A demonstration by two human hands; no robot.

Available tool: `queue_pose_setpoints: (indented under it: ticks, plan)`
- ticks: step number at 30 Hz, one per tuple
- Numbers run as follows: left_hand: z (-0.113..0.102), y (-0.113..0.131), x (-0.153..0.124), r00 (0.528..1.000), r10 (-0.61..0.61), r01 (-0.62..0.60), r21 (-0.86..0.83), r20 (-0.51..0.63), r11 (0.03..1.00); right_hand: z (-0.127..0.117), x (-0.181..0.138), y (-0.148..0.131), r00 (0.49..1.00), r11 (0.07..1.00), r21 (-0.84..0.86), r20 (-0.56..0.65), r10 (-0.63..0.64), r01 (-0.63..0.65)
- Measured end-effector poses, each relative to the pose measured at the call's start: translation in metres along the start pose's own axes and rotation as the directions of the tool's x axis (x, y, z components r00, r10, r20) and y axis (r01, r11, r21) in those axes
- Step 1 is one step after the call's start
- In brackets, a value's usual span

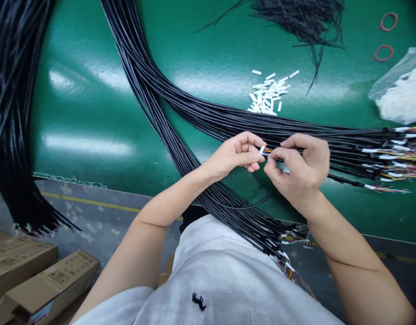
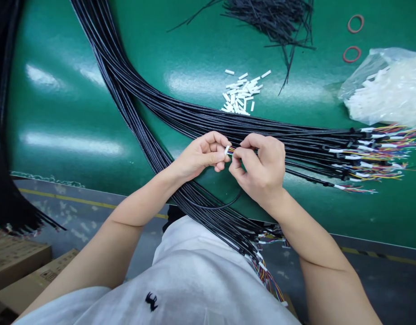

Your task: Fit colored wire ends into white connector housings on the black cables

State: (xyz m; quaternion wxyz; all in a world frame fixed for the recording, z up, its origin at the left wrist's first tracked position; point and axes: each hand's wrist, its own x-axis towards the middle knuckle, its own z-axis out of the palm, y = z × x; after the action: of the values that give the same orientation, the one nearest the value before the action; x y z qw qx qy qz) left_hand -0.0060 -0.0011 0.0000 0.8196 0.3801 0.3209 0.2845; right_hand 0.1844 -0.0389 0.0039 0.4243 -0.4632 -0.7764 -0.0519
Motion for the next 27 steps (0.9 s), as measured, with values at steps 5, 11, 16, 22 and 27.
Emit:
queue_pose_setpoints:
  ticks: [5,11,16,22,27]
  plan:
    - [0.0004,0.0015,0.0003,0.999,-0.024,0.024,-0.006,-0.021,1.000,-0.0003,0.0021,0.0008,0.997,0.997,-0.043,-0.025,-0.072,0.071]
    - [0.0004,0.0024,0.0007,1.000,-0.010,0.010,0.015,0.003,1.000,0.0004,0.0008,-0.0033,1.000,1.000,-0.002,0.009,-0.024,0.024]
    - [0.0009,0.0012,0.0012,1.000,0.011,-0.012,0.040,0.020,0.999,-0.0010,0.0000,-0.0061,0.999,0.999,0.012,0.031,0.031,-0.031]
    - [0.0008,-0.0014,0.0011,0.999,0.040,-0.042,0.050,0.027,0.998,-0.0018,-0.0007,-0.0074,0.994,0.996,0.023,0.072,0.086,-0.088]
    - [0.0023,0.0010,0.0013,0.996,0.077,-0.078,0.028,0.035,0.997,-0.0027,-0.0004,-0.0088,0.989,0.985,0.111,0.075,0.128,-0.135]
